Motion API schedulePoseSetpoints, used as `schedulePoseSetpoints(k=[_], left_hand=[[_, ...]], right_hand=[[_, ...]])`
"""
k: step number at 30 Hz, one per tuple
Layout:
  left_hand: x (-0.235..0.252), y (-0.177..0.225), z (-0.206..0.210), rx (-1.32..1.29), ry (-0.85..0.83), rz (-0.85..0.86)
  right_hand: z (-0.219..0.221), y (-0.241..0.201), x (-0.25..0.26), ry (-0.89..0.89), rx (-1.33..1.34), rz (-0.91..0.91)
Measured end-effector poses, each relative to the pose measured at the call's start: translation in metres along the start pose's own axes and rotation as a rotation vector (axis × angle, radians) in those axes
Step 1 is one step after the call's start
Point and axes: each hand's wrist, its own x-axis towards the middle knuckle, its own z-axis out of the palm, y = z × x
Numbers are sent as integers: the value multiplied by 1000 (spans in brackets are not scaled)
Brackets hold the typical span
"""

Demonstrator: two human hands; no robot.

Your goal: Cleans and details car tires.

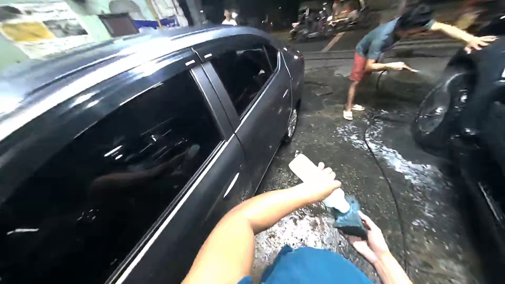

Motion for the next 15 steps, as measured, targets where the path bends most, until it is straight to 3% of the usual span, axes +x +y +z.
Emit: schedulePoseSetpoints(k=[4,9,15], left_hand=[[76,-100,-51,85,-8,-88],[167,-232,-117,331,84,-87],[284,-390,-165,485,166,96]], right_hand=[[66,-100,120,-156,-102,75],[158,-188,276,-357,-7,92],[257,-275,421,-522,90,81]])
